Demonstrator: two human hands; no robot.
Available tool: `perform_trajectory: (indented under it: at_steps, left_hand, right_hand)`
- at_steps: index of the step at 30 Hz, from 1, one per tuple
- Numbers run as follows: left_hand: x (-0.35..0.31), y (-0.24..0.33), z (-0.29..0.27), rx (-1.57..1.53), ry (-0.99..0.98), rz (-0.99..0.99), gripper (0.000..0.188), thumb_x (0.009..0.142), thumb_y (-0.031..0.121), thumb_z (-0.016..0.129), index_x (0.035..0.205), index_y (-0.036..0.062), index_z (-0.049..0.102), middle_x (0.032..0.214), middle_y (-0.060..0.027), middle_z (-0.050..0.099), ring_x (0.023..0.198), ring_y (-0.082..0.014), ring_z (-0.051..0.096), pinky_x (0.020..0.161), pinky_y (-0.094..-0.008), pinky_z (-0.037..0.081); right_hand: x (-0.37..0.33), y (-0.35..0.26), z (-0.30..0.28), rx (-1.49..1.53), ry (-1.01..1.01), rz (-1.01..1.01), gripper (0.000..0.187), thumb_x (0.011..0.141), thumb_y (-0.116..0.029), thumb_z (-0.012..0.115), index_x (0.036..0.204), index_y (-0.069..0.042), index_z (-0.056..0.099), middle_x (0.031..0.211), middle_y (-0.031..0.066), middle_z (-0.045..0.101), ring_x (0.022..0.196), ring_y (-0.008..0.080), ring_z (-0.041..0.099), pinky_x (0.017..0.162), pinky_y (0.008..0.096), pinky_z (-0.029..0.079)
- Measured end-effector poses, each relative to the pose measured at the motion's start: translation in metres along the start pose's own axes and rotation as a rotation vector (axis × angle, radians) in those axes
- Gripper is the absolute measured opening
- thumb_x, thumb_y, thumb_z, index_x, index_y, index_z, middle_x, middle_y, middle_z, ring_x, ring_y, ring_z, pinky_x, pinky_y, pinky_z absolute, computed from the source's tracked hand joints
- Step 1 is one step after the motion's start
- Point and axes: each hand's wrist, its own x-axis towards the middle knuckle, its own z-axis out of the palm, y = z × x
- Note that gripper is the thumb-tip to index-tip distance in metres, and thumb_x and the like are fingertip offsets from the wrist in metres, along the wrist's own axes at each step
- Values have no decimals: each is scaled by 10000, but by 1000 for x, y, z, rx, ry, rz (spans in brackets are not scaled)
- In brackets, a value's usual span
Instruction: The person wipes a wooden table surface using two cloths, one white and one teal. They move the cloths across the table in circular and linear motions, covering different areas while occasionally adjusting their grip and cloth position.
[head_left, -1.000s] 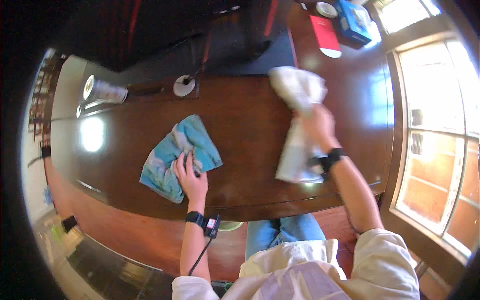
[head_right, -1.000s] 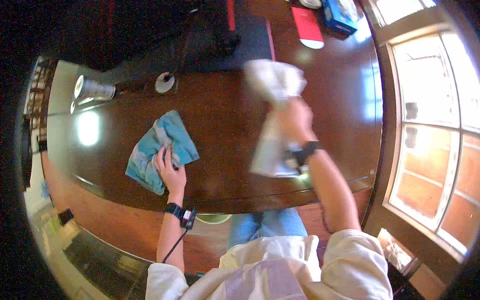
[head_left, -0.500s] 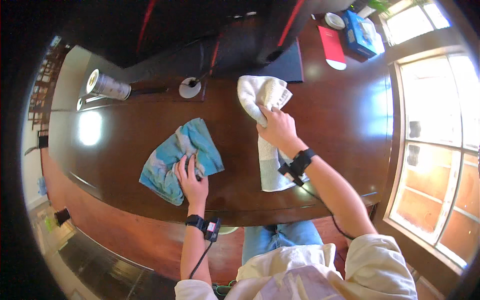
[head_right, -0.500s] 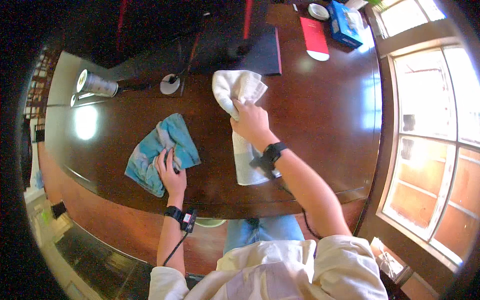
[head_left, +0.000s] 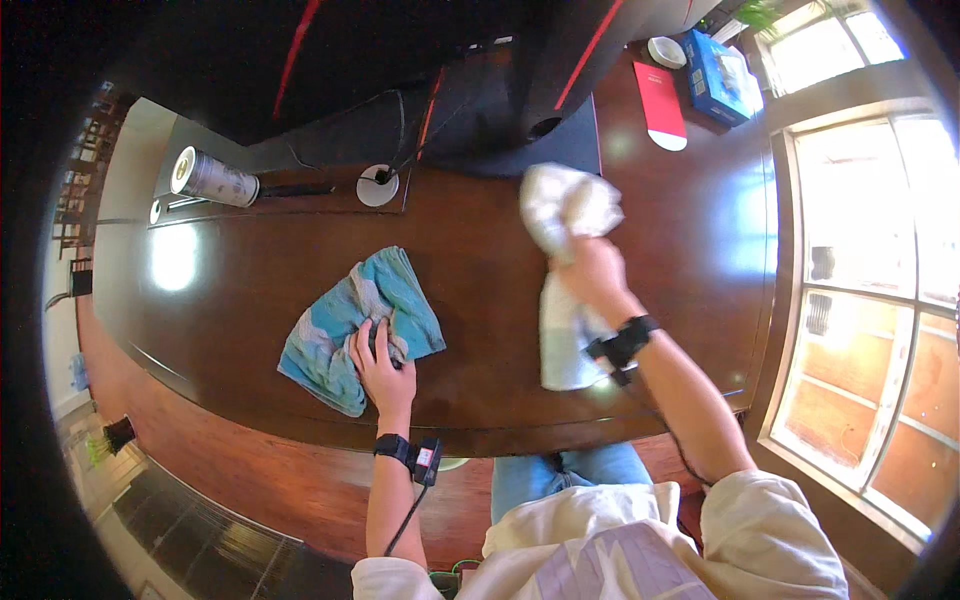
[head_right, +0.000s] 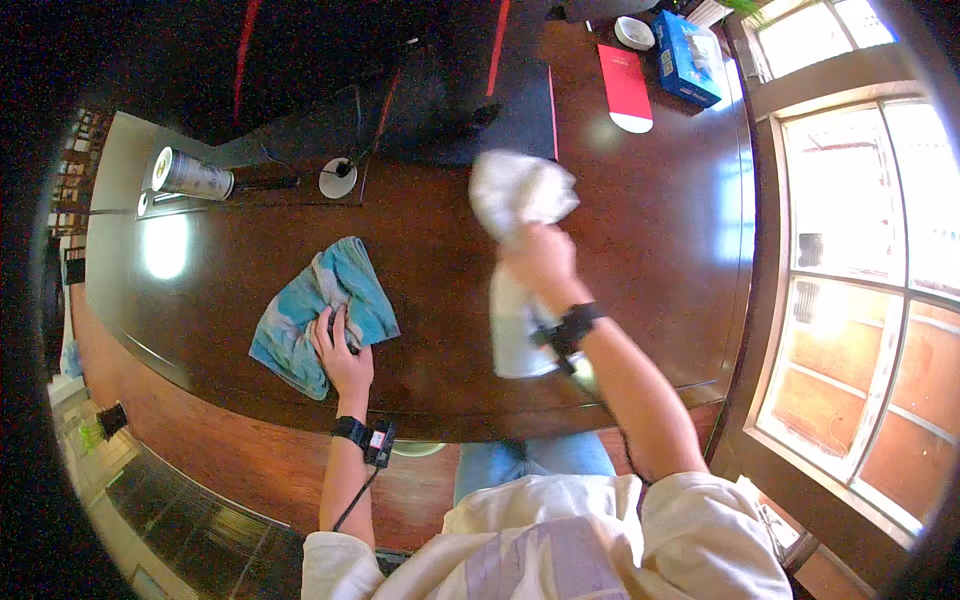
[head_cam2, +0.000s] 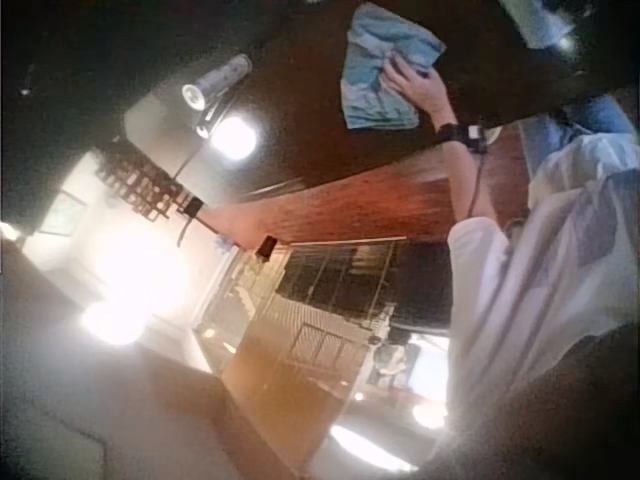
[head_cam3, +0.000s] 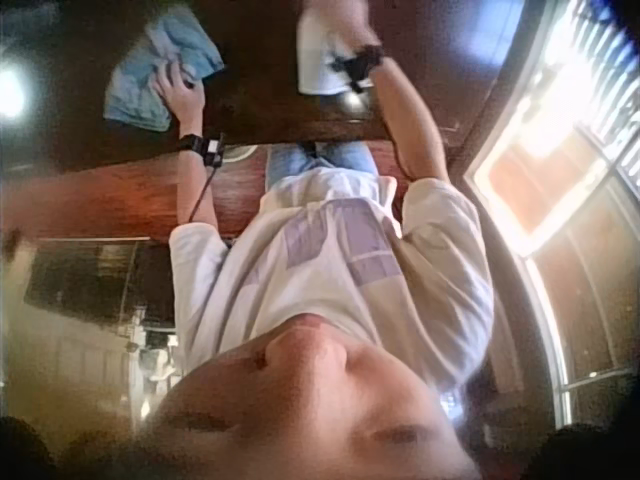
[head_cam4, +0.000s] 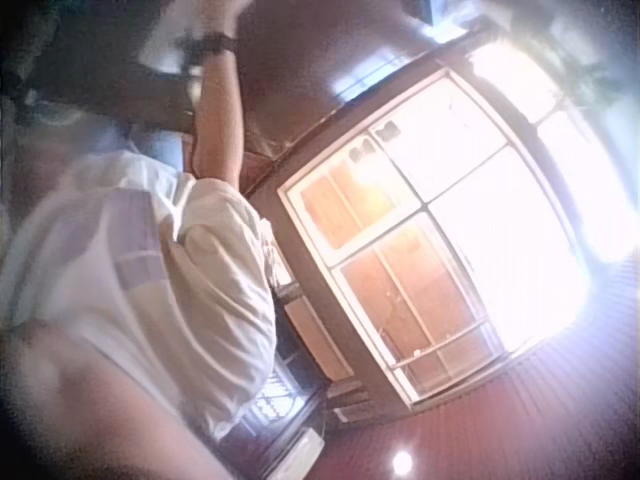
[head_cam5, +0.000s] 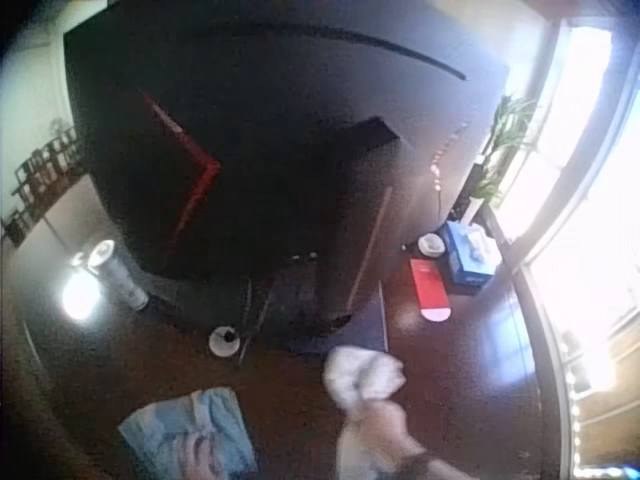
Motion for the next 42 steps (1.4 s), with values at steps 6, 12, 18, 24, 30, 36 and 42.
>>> perform_trajectory:
  at_steps: [6,12,18,24,30,36,42]
  left_hand:
    - [-1,-3,0,-6,16,28,553,756,60,700,1295,72,576,1388,-142,477,1260,-432,416,1106,-536,338]
    - [-1,-3,1,59,48,60,613,789,91,690,1383,87,539,1361,-134,540,1244,-388,456,1107,-502,347]
    - [1,17,3,418,13,55,647,800,130,721,1417,111,526,1416,-91,514,1252,-341,457,1111,-479,297]
    - [45,73,30,230,-50,106,573,771,60,743,1326,87,602,1253,-110,566,1178,-331,518,1026,-469,390]
    - [95,170,90,-39,-146,257,584,752,-24,702,1313,109,616,1137,-114,596,1028,-338,603,890,-435,503]
    - [131,233,122,-30,10,369,554,746,31,750,1279,121,628,1144,-129,575,1001,-344,595,857,-442,521]
    - [137,229,123,-44,-123,462,532,746,47,755,1242,227,689,1160,-95,533,979,-302,568,845,-419,506]
  right_hand:
    - [-59,-29,21,98,65,-298,446,804,-275,682,1237,-176,638,1005,161,663,920,360,678,795,466,558]
    - [-102,152,0,-34,152,115,487,796,-287,711,1218,-54,640,1085,204,660,986,388,654,861,476,533]
    - [-170,335,-7,-167,669,670,539,888,-358,671,1301,-26,577,1239,232,551,1111,411,558,952,480,459]
    - [-132,332,-6,-58,798,293,432,923,-82,585,1353,-122,559,1282,207,515,1173,400,519,1001,491,425]
    - [-24,304,-50,69,885,140,287,913,-37,569,1179,-103,654,994,163,606,900,379,617,801,441,508]
    - [30,275,-67,-44,793,244,171,916,-230,622,1058,-141,655,903,100,665,802,335,670,698,417,529]
    - [67,240,-65,36,799,30,272,941,-237,581,1203,-164,577,892,110,711,804,321,695,643,423,530]
